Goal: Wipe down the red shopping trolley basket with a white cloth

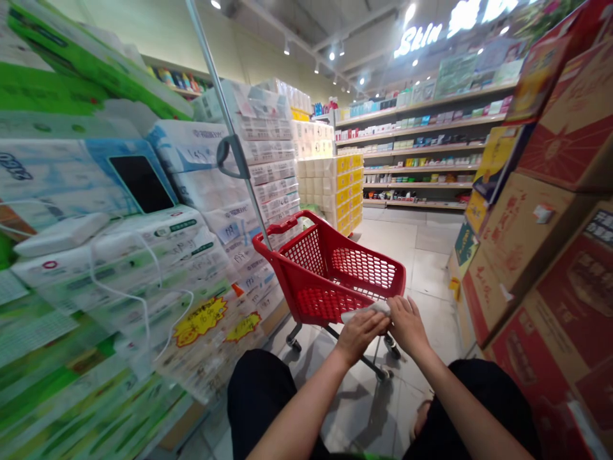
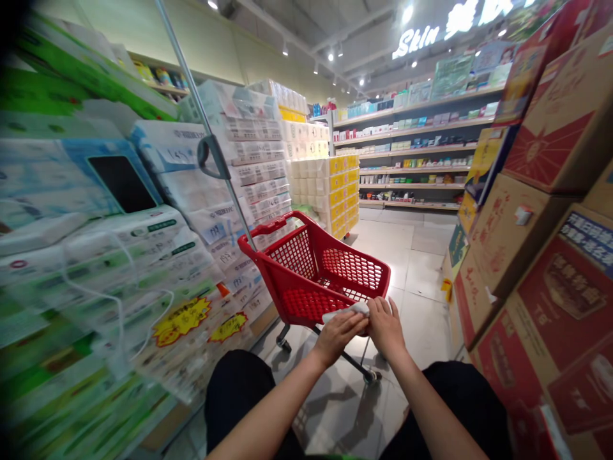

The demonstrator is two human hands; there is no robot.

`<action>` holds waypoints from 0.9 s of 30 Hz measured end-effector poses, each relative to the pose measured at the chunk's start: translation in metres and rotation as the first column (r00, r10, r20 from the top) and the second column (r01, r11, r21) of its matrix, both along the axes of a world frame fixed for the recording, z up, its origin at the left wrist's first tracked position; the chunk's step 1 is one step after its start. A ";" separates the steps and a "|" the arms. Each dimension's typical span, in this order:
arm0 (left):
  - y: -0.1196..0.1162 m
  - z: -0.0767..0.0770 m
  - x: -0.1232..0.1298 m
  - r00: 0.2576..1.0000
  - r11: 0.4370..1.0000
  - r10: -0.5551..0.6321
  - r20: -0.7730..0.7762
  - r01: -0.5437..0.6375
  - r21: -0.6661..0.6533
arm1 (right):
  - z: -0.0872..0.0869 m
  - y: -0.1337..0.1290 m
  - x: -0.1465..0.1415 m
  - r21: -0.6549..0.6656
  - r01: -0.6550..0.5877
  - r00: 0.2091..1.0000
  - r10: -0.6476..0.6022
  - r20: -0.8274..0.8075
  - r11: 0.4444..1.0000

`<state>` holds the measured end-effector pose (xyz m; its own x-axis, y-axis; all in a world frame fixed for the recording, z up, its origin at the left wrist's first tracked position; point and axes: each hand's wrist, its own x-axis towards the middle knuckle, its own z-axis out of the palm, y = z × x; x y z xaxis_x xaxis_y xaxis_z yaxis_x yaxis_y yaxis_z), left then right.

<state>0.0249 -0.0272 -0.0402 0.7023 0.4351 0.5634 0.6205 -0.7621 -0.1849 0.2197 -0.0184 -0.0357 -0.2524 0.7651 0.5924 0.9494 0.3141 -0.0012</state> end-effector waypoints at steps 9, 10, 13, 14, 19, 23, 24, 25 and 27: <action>0.024 0.021 -0.046 0.993 0.997 0.006 -0.122 0.003 0.075 | 0.000 0.004 0.001 0.001 -0.041 0.999 0.041 -0.019 0.999; 0.026 0.024 -0.055 0.992 0.997 0.024 -0.123 -0.015 0.070 | -0.002 0.005 0.002 0.002 -0.045 0.999 0.045 -0.021 0.999; 0.035 0.033 -0.086 0.990 0.995 0.090 -0.113 -0.085 0.052 | -0.005 0.007 0.006 0.001 -0.052 0.998 0.052 -0.026 0.999; 0.038 0.035 -0.097 0.988 0.992 0.120 -0.094 -0.117 0.042 | -0.005 0.007 0.006 -0.001 -0.056 0.998 0.055 -0.029 0.998; 0.052 0.042 -0.139 0.915 0.933 0.360 0.183 -0.357 -0.052 | -0.003 0.004 0.002 -0.004 -0.078 0.996 0.078 -0.052 0.997; 0.049 0.030 -0.124 0.832 0.897 0.438 0.340 -0.425 -0.116 | -0.003 0.001 -0.010 -0.002 -0.065 0.995 0.064 -0.079 0.998; 0.046 0.025 -0.113 0.840 0.907 0.419 0.344 -0.404 -0.120 | -0.003 0.000 -0.014 -0.003 -0.065 0.994 0.065 -0.083 0.998; 0.043 0.019 -0.102 0.864 0.925 0.381 0.329 -0.363 -0.115 | -0.003 -0.001 -0.016 -0.004 -0.067 0.994 0.066 -0.085 0.998; 0.036 0.010 -0.081 0.938 0.967 0.255 0.236 -0.240 -0.090 | -0.001 -0.002 -0.020 -0.007 -0.076 0.994 0.075 -0.084 0.997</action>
